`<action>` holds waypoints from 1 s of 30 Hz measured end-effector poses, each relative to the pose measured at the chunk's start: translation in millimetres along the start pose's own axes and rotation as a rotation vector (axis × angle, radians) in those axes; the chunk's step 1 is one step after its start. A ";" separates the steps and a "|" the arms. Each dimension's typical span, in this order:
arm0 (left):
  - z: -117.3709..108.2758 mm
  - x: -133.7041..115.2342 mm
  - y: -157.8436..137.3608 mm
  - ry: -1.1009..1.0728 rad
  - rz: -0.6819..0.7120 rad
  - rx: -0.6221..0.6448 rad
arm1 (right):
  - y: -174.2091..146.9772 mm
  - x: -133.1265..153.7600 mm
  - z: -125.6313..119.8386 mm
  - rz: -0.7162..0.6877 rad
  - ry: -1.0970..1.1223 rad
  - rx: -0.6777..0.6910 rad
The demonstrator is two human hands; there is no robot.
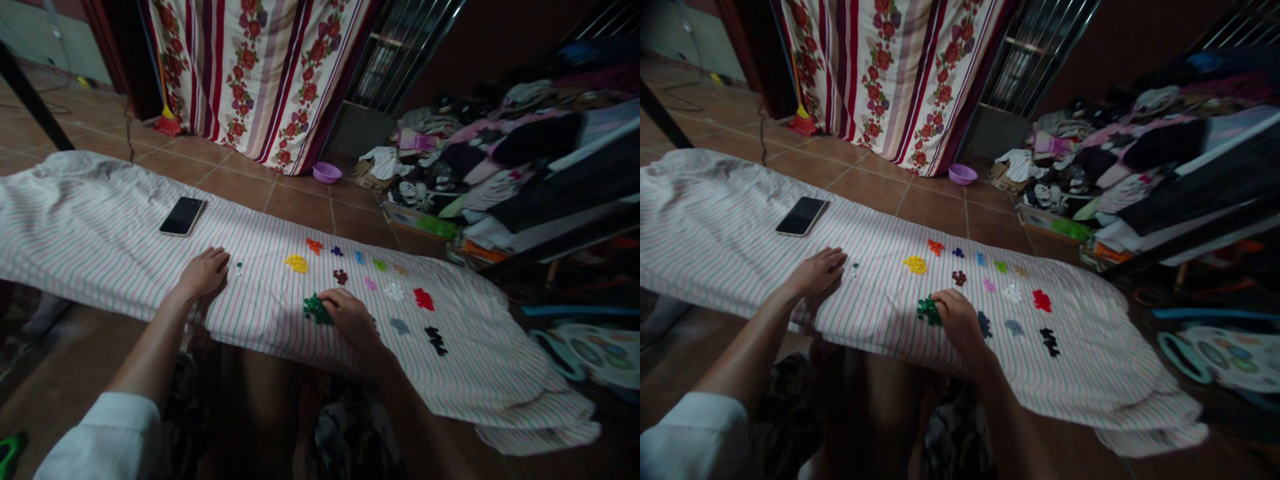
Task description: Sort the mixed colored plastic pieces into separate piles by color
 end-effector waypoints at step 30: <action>-3.3 -3.8 -0.5 0.014 -0.003 0.008 | -8.1 -1.4 15.2 0.010 -0.054 0.012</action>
Point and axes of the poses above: each hand's wrist, its own y-axis towards the middle knuckle, its own z-axis out of the palm, x = y × z, the point moved 10 cm from there along y, towards the middle knuckle, and after that the axes turned 6 degrees about -z, right-handed, at the moved point
